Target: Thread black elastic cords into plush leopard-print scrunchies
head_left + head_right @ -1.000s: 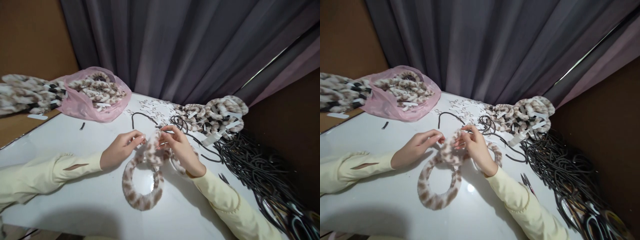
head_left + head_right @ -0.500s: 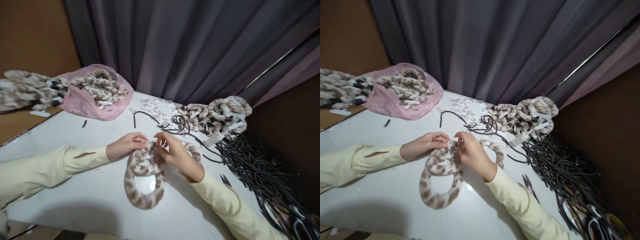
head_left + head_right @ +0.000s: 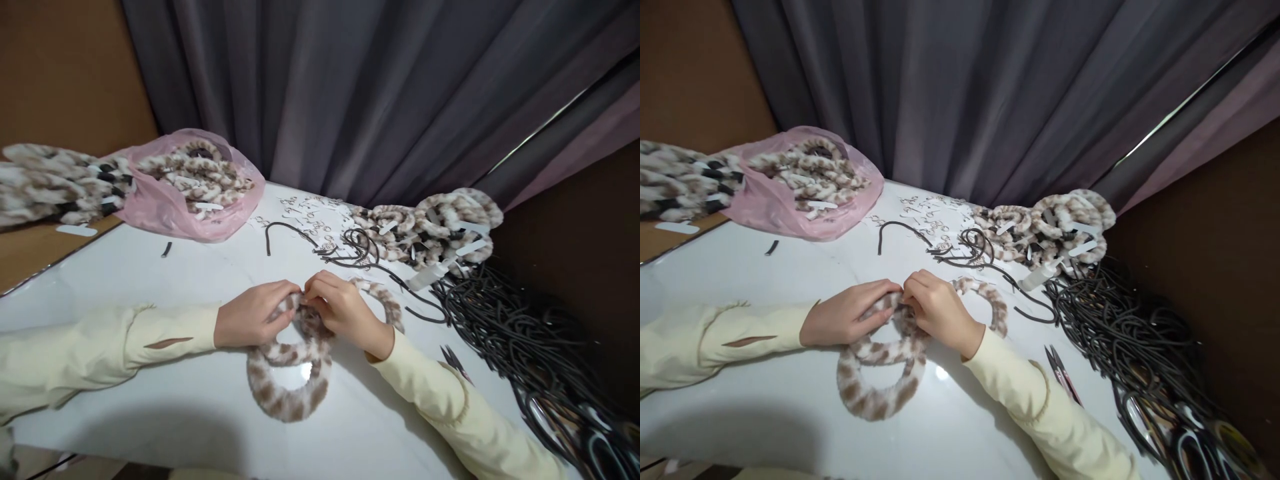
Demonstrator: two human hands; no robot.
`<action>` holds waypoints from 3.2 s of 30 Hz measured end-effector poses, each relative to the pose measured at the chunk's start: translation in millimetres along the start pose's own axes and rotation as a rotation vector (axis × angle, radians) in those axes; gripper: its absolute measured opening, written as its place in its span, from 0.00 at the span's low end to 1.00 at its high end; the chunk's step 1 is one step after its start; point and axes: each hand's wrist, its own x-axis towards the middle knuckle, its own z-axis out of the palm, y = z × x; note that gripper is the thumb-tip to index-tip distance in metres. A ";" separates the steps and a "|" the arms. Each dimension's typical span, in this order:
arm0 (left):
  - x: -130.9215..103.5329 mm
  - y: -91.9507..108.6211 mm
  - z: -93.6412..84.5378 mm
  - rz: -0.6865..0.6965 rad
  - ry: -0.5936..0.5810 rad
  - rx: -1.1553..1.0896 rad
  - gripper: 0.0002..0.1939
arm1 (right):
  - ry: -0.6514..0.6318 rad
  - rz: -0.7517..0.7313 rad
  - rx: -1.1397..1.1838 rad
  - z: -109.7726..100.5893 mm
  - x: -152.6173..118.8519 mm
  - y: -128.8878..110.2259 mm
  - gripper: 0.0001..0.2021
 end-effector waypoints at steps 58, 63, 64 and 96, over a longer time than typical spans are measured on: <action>0.2 -0.7 -5.8 0.066 -0.112 -0.076 0.13 | 0.064 0.159 0.115 -6.9 0.0 -12.8 0.11; 0.0 2.3 -5.9 0.024 -0.091 -0.087 0.11 | 0.065 0.148 0.038 -0.5 -3.5 -12.3 0.09; 0.0 1.5 -5.2 0.034 -0.078 -0.064 0.11 | 0.060 0.152 0.037 0.4 -4.0 -12.3 0.09; -3.1 -5.1 0.5 0.753 0.222 0.761 0.10 | -0.040 0.488 0.391 -7.3 4.5 -21.4 0.11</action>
